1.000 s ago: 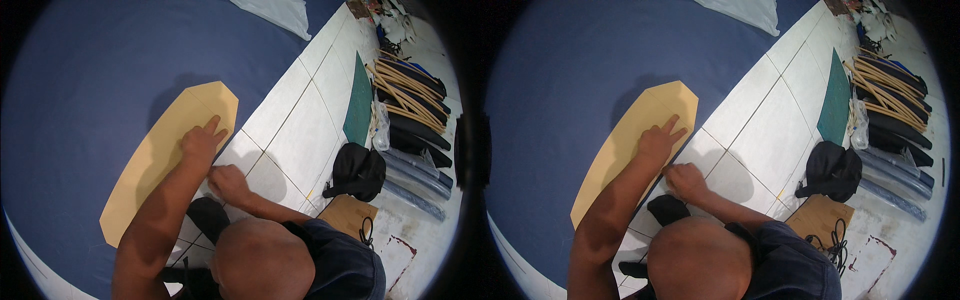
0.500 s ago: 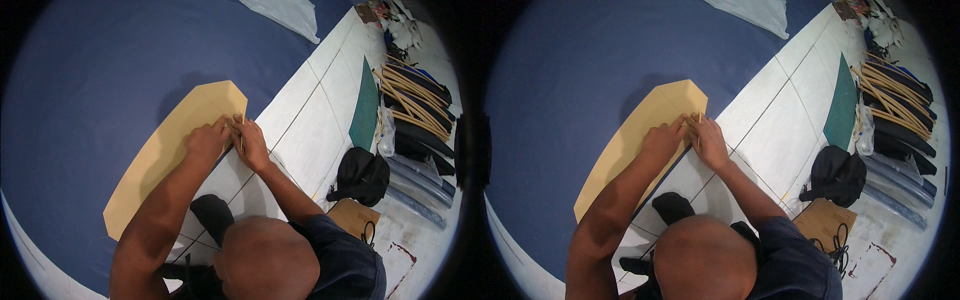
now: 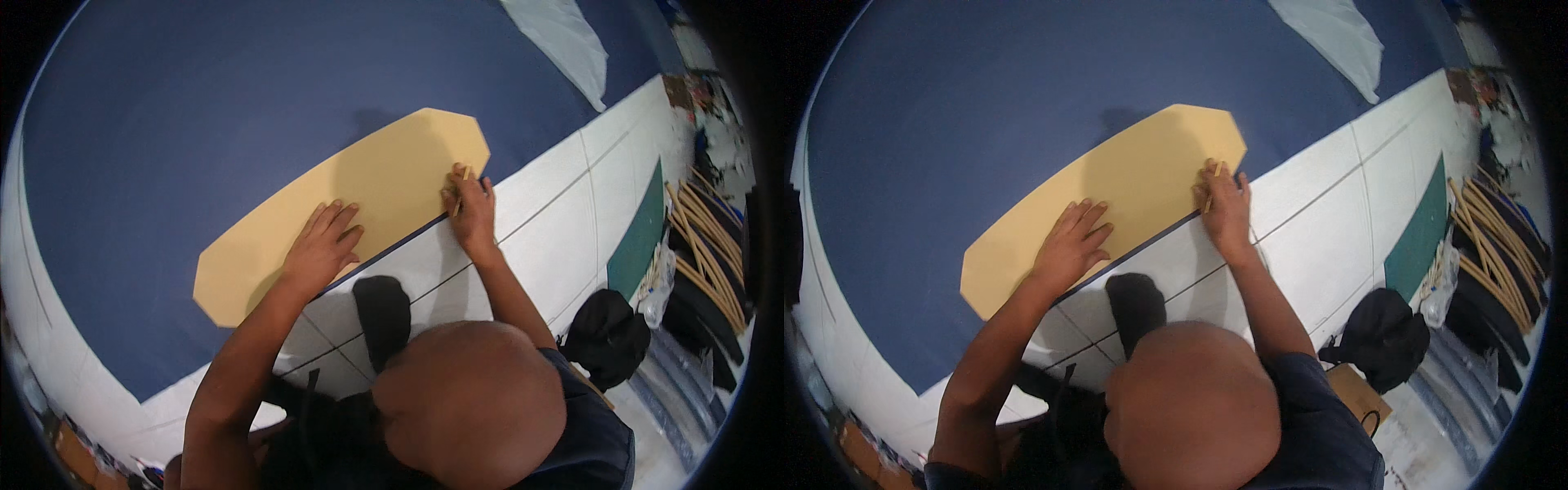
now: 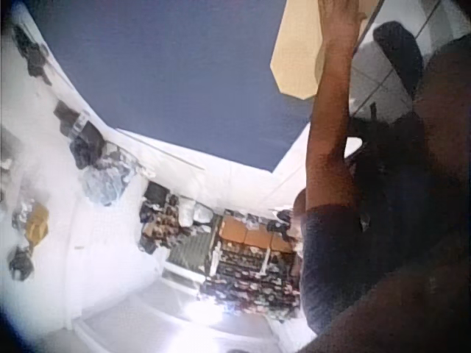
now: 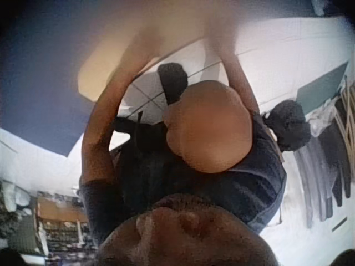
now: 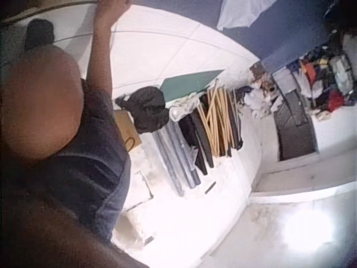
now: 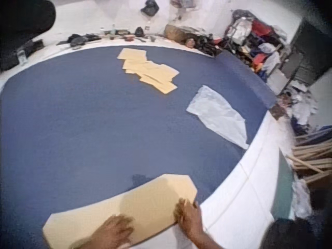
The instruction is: The person traces the outline of a beige pattern piece onto a large sheet of blue material using a pencil, then moves the pattern piece to another section and continues tracing.
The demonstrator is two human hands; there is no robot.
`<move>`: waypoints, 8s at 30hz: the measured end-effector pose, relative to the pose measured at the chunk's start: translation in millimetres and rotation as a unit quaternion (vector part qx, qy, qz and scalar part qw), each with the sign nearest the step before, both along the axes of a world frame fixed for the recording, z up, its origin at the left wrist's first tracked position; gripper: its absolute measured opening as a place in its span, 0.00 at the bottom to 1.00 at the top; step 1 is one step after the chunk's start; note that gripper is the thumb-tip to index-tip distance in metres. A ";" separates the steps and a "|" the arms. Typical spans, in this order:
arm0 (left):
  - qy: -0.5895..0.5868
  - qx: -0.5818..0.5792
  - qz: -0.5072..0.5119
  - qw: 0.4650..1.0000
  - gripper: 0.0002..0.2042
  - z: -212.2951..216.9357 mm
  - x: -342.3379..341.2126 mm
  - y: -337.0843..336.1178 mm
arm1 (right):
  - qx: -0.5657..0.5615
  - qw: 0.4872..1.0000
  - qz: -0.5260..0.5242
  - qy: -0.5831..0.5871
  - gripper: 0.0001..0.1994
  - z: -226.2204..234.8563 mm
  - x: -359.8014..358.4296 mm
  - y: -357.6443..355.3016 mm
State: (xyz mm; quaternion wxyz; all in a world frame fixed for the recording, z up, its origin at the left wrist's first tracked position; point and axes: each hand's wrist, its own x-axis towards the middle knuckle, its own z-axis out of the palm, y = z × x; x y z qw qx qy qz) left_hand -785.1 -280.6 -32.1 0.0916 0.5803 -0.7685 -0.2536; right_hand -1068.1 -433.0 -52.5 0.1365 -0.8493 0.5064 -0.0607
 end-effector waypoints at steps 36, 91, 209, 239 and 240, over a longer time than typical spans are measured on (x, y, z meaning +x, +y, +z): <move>-0.141 0.107 -0.074 0.982 0.28 24.8 141.6 120.6 | 0.305 0.773 0.524 -0.187 0.10 32.1 237.1 208.4; -0.169 0.103 0.056 0.979 0.44 17.4 94.0 136.6 | 0.227 0.834 0.485 -0.131 0.15 24.4 184.8 202.6; -0.025 0.075 0.429 0.900 0.22 33.4 339.2 209.6 | 0.000 0.885 0.420 0.200 0.13 247.1 331.9 22.1; -0.069 0.033 0.590 0.804 0.26 18.0 292.2 155.4 | -0.047 0.955 0.293 0.004 0.20 -7.1 239.1 0.0; -0.058 0.032 0.626 0.777 0.28 14.6 286.0 148.0 | -0.044 0.955 0.294 0.009 0.20 -5.7 237.3 1.8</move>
